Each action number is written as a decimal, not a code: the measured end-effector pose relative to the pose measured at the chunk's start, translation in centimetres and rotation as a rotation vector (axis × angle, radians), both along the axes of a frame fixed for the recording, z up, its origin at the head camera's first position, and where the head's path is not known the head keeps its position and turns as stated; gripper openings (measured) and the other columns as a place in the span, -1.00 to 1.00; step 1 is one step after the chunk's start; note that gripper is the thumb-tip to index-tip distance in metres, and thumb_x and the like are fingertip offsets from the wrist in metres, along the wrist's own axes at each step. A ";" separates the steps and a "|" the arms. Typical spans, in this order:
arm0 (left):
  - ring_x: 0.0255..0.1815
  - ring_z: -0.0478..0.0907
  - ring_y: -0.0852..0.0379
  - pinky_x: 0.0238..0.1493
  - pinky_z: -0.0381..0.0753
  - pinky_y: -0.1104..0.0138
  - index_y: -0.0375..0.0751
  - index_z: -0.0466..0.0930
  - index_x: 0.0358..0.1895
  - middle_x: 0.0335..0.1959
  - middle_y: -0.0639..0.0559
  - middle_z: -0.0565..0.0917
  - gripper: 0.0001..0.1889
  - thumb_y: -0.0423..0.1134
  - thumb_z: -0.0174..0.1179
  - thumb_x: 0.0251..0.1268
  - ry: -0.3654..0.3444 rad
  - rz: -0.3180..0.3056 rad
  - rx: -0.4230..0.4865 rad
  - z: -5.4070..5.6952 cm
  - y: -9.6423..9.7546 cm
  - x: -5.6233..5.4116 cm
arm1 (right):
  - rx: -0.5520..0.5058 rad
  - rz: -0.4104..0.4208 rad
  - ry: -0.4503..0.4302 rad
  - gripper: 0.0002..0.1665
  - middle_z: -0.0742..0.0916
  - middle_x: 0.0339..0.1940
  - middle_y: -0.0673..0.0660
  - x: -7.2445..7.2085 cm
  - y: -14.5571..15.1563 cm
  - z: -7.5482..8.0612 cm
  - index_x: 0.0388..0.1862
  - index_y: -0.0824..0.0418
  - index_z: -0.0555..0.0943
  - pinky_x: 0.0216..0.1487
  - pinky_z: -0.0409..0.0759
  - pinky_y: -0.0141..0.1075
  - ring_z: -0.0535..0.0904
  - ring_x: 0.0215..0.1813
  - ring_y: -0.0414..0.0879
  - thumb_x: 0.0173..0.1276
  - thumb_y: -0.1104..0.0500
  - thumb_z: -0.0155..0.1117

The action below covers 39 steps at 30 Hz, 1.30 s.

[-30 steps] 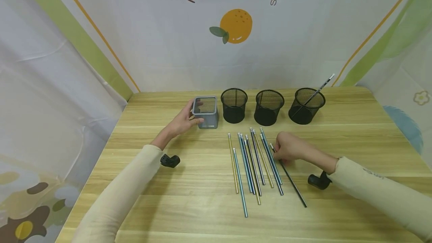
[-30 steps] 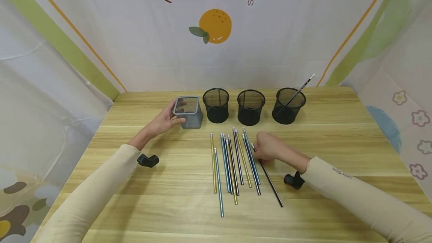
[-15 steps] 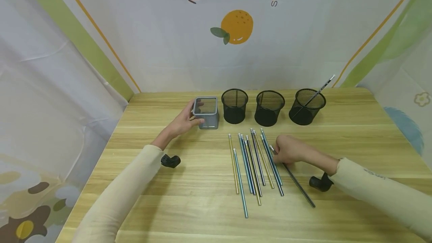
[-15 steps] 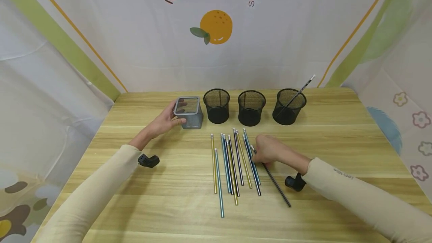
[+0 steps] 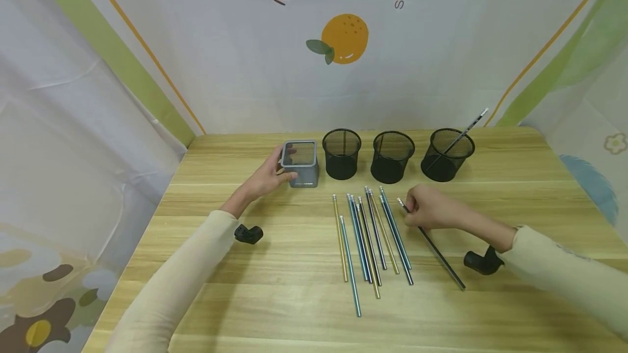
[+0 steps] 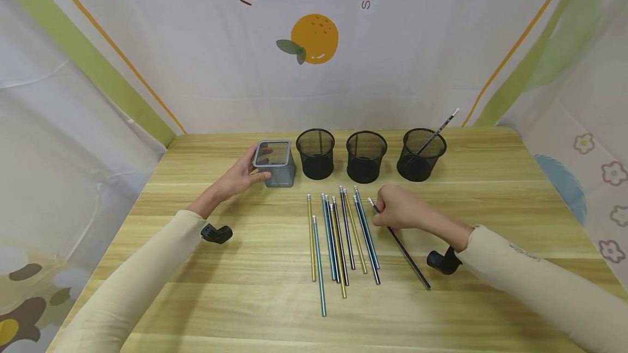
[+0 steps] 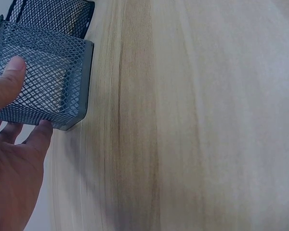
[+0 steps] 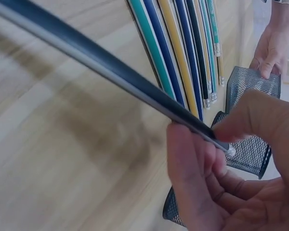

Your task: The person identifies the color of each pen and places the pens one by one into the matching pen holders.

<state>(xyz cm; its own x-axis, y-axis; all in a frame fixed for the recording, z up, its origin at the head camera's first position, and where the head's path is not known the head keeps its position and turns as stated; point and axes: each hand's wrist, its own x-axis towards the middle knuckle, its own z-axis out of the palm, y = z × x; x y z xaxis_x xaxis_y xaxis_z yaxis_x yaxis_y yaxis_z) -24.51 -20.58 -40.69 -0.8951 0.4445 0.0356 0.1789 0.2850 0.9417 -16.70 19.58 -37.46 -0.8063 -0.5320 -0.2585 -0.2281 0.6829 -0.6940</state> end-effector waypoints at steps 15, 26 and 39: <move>0.49 0.16 -0.35 0.41 0.29 -0.07 -0.32 -0.03 0.58 0.52 -0.28 0.15 -0.24 -0.53 0.17 0.45 -0.001 0.014 -0.013 0.0 0.1 0.1 | -0.026 -0.043 0.227 -0.92 0.61 -0.52 0.03 0.2 0.9 1.6 -0.37 0.28 0.54 -0.54 0.60 -0.31 0.58 -0.57 -0.16 0.18 0.38 0.27; 0.49 0.15 -0.35 0.43 0.27 -0.07 -0.33 -0.06 0.58 0.53 -0.28 0.14 -0.24 -0.51 0.16 0.46 0.000 0.011 -0.022 0.1 0.2 0.0 | -0.225 -0.132 0.214 -0.87 0.61 -0.44 0.13 -0.1 3.3 1.9 -0.27 0.39 0.50 -0.44 0.73 -0.18 0.60 -0.45 -0.06 0.20 0.50 0.19; 0.49 0.15 -0.36 0.41 0.31 -0.06 -0.32 -0.06 0.59 0.53 -0.28 0.13 -0.24 -0.51 0.15 0.46 -0.005 0.012 -0.022 0.3 0.2 0.1 | -0.396 -0.188 0.321 -0.89 0.68 -0.37 0.22 0.4 5.6 2.7 -0.17 0.49 0.50 -0.39 0.72 -0.30 0.68 -0.39 -0.09 0.35 0.53 0.20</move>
